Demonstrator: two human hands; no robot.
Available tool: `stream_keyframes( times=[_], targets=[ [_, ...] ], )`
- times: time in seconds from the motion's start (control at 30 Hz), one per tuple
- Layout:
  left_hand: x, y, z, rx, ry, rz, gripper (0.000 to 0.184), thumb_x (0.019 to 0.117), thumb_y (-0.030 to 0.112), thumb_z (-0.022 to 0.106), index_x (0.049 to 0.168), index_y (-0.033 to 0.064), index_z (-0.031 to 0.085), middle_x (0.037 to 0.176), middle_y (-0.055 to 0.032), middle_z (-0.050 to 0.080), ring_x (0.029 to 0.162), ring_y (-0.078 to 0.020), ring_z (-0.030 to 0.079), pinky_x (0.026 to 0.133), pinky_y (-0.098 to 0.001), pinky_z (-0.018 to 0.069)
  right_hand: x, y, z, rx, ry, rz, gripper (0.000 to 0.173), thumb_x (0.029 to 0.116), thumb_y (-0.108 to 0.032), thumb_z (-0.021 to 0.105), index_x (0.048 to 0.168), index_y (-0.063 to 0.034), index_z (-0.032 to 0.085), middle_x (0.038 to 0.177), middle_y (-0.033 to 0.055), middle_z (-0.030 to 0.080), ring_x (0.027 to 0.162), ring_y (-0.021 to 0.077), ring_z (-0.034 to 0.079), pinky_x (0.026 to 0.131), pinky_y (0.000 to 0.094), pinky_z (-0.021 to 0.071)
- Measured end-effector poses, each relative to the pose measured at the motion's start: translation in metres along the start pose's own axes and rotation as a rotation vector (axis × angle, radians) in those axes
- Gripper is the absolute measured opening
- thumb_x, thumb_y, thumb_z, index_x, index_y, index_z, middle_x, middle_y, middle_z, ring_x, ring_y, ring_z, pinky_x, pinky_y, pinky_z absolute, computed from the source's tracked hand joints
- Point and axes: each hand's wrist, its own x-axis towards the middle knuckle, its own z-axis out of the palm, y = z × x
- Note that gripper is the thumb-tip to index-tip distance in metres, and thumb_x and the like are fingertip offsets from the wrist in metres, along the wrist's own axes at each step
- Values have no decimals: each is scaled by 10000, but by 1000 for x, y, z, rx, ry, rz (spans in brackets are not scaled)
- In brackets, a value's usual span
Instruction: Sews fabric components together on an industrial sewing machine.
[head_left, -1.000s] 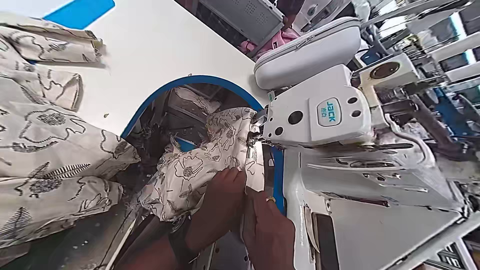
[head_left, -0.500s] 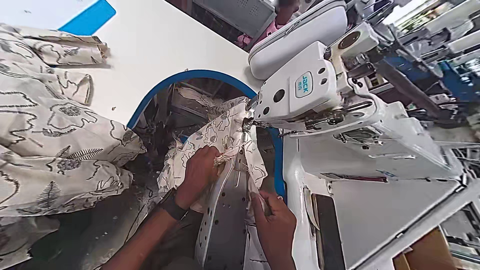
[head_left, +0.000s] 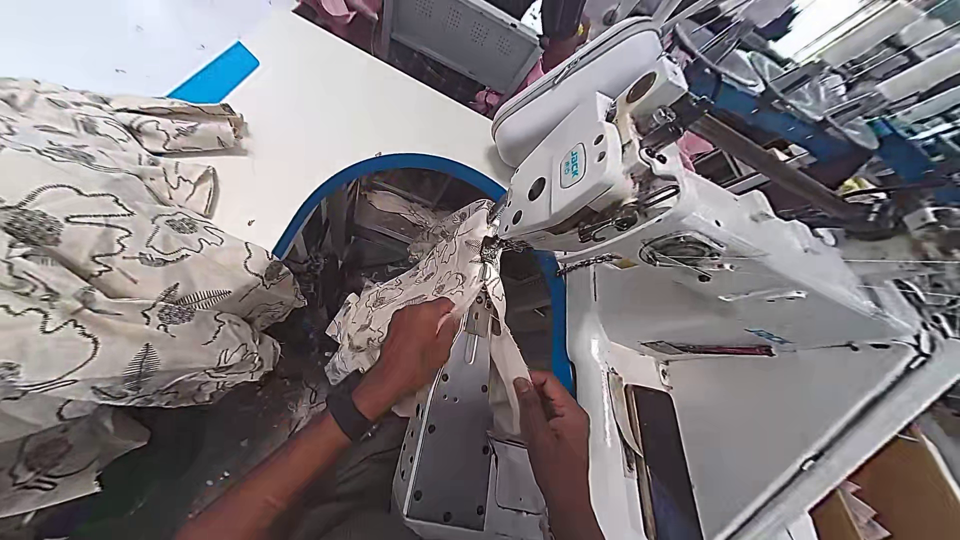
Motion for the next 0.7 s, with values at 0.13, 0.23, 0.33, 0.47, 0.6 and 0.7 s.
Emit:
stream_keyframes(
  times=[0.13, 0.23, 0.33, 0.47, 0.6, 0.7],
  targets=[
    [-14, 8, 33, 61, 210, 231, 322, 1030, 181, 484, 875, 24, 719, 601, -78, 600, 539, -218, 603, 521, -411, 477, 11, -44, -7, -644, -39, -390, 256, 949, -170, 563, 797, -39, 721, 651, 79, 648, 526, 164, 615, 448, 287, 463],
    [-13, 5, 49, 125, 350, 257, 295, 953, 130, 506, 695, 48, 623, 531, -76, 533, 477, -231, 581, 432, -398, 419, 8, -50, 24, -795, -99, -488, 160, 856, -65, 569, 790, -69, 714, 611, 62, 590, 444, 178, 563, 356, 288, 393],
    [1, 1, 46, 25, 340, 210, 285, 989, 139, 495, 852, 30, 720, 623, -96, 631, 562, -236, 643, 508, -414, 481, 20, -45, 31, -798, -106, -449, 184, 859, -57, 559, 815, -51, 738, 646, 80, 639, 468, 187, 603, 371, 302, 426],
    [-9, 3, 28, -83, 107, 219, 320, 1027, 171, 512, 1189, 2, 731, 669, -106, 660, 576, -253, 639, 574, -450, 530, 37, -57, 6, -800, -106, -375, 248, 931, -131, 541, 826, -33, 743, 655, 85, 654, 515, 193, 617, 428, 322, 447],
    [-19, -8, 33, -184, 64, 224, 222, 988, 156, 520, 961, 41, 709, 607, -64, 594, 537, -211, 606, 510, -418, 484, 38, -64, 35, -987, -162, -532, 142, 849, -42, 587, 771, -50, 705, 610, 65, 600, 453, 181, 582, 359, 287, 396],
    [0, -17, 40, -305, 95, 213, 229, 990, 118, 520, 925, 20, 717, 702, -85, 668, 659, -198, 668, 617, -416, 532, 55, -60, 46, -1061, -196, -621, 111, 827, -16, 601, 747, -26, 677, 600, 83, 584, 441, 200, 581, 352, 297, 391]
  ],
)
